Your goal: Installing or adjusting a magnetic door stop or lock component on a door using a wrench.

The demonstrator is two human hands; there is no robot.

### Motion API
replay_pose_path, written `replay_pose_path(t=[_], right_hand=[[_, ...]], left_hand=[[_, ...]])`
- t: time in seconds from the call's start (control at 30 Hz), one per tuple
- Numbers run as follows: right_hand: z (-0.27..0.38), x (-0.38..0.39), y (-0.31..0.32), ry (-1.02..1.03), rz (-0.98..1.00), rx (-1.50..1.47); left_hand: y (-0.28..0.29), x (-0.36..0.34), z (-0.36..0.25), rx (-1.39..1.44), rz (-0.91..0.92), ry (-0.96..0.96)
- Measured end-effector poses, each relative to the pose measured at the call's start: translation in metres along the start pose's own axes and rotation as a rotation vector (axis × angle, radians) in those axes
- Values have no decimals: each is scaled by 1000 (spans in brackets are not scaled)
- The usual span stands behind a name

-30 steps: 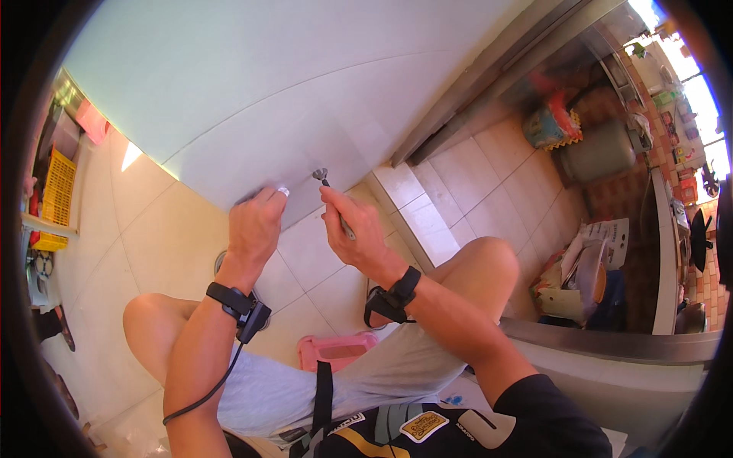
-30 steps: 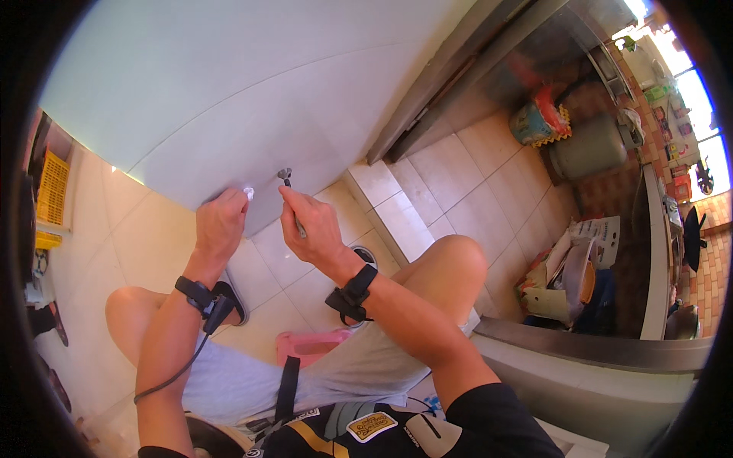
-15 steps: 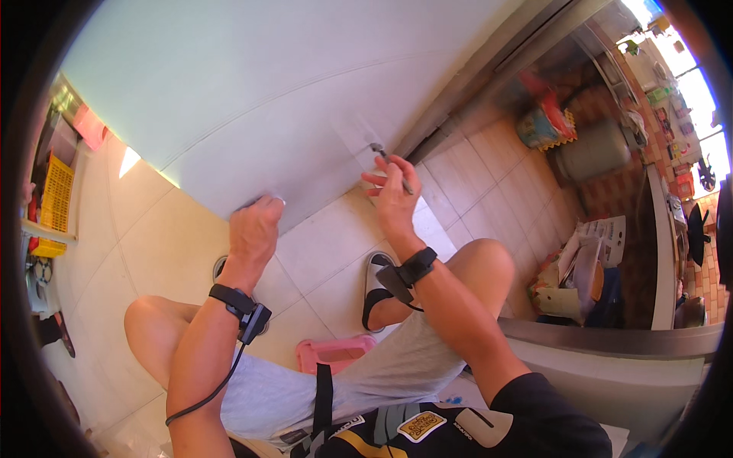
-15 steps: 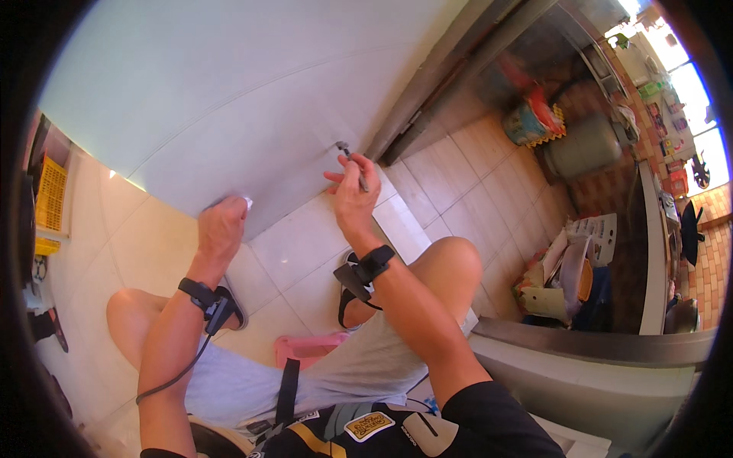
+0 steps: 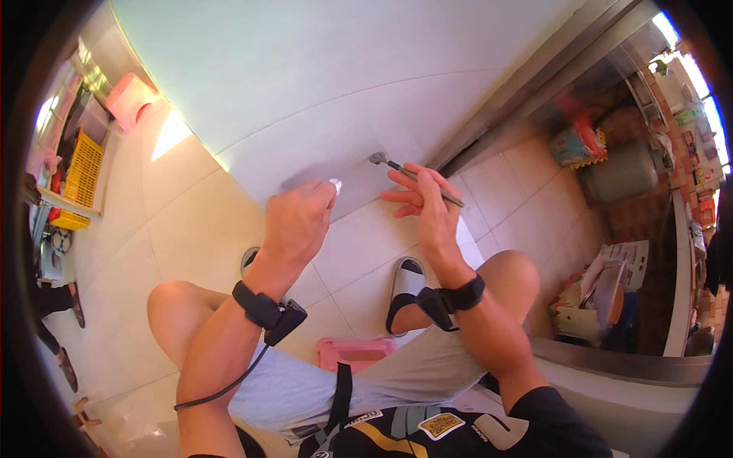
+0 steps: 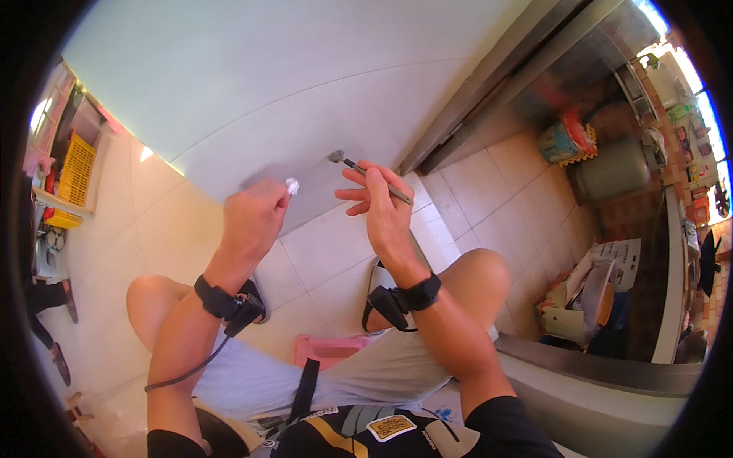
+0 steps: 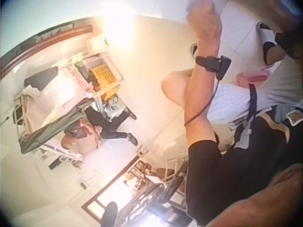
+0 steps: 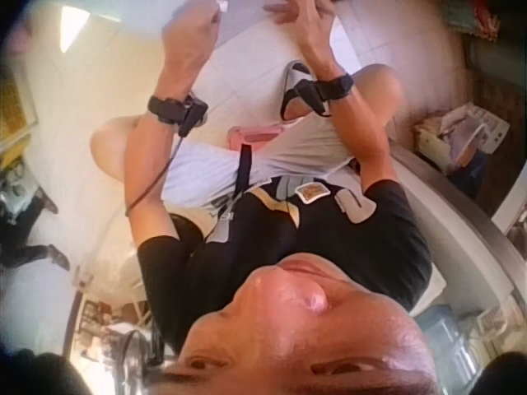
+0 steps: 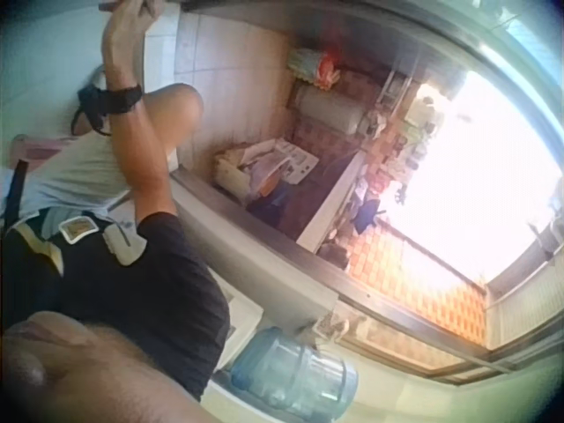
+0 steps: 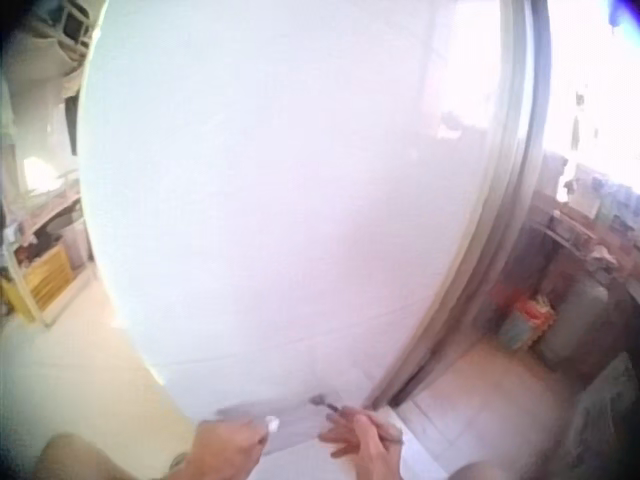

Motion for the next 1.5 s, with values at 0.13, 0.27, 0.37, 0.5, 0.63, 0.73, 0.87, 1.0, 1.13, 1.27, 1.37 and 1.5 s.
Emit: replay_pose_path(t=[0.13,0.27,0.37,0.5,0.63,0.73,0.87,1.0,1.13,1.27,1.37,1.5], right_hand=[[43,30,-35,174,205,36],[64,53,-53,367,345,184],[69,56,-60,353,362,150],[84,65,-67,436,446,175],[81,74,-83,441,550,230],[85,81,-95,506,630,291],[84,84,-94,620,623,416],[87,77,-84,617,510,352],[87,73,-78,592,485,317],[78,59,-71,514,431,333],[87,63,-72,611,426,389],[90,60,-64,618,375,365]], left_hand=[[93,-2,-8,166,-419,-34],[142,6,4,142,-521,-9],[157,15,14,149,-610,52],[151,14,18,184,-577,96],[133,9,19,235,-460,110],[127,7,18,224,-405,145],[137,6,14,247,-461,109],[138,6,18,261,-467,111],[122,6,20,265,-390,144],[105,2,22,235,-243,155],[105,2,21,232,-212,175],[128,2,16,227,-388,136]])
Point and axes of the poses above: each hand's wrist, its own x-axis away from the middle knuckle, its own y-axis out of the back of the hand, z = x × y, the point moved 10 cm from there along -x, towards the middle knuckle, and after that the axes turned 6 degrees about -x, right-handed, at the moved point
